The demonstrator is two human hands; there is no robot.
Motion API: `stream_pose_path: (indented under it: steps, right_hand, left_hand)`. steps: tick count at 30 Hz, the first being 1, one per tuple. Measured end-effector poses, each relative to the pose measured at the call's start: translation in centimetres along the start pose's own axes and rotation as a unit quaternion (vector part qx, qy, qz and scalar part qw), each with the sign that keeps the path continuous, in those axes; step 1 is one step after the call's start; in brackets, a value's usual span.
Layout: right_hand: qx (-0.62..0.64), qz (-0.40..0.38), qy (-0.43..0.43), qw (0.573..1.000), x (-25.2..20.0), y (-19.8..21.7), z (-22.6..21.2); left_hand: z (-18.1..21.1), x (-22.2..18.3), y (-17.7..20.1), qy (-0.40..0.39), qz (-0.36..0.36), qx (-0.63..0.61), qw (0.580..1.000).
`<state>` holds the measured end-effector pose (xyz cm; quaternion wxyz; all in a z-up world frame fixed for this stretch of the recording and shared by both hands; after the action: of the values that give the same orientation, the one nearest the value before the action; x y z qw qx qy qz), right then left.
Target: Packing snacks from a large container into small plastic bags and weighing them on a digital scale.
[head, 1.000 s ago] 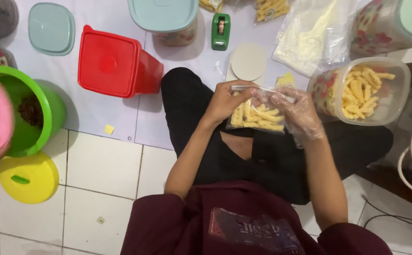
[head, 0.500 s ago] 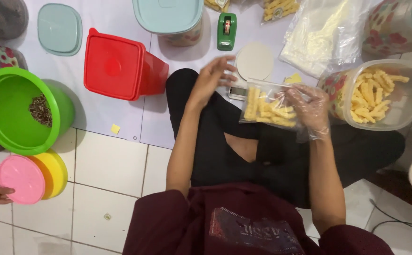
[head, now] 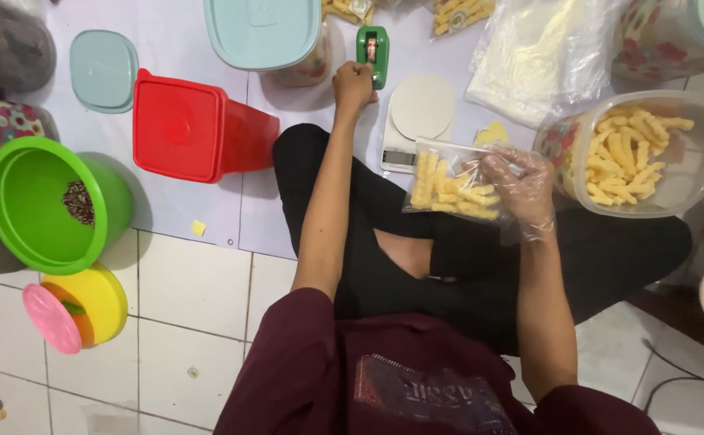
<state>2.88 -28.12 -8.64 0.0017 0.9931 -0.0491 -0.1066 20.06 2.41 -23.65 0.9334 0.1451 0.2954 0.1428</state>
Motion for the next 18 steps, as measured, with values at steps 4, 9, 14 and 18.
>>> stream_pose_path:
  steps: [4, 9, 14, 18]
  right_hand:
    - [0.006, -0.017, 0.018, 1.000, -0.1, -0.2, -0.7]
    - [-0.003, -0.028, 0.032, 0.999, -0.2, -0.1, -0.7]
    - [0.052, -0.035, 0.026, 0.998, 0.1, 0.3, 1.0]
    - [0.035, -0.020, 0.008, 0.999, -0.1, 0.0, 0.8]
  left_hand:
    - [-0.4, 0.7, -0.4, 0.032, -0.009, -0.013, 0.999]
    - [-1.7, 1.7, -0.8, 0.055, 0.007, -0.021, 0.998]
    - [-2.0, 1.5, -0.7, -0.062, 0.001, -0.016, 0.998]
    - [-3.1, 0.9, -0.6, -0.136, 0.008, 0.004, 0.991]
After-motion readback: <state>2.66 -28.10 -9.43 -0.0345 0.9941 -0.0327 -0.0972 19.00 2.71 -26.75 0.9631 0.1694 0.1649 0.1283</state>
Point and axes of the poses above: each hand's wrist, its own x-axis towards the middle knuckle, its own y-axis out of the back of the hand, z = x × y, the point moved 7 cm from there along x, towards the middle knuckle, and after that the axes turned 3 degrees about z, right-handed, at the moved point
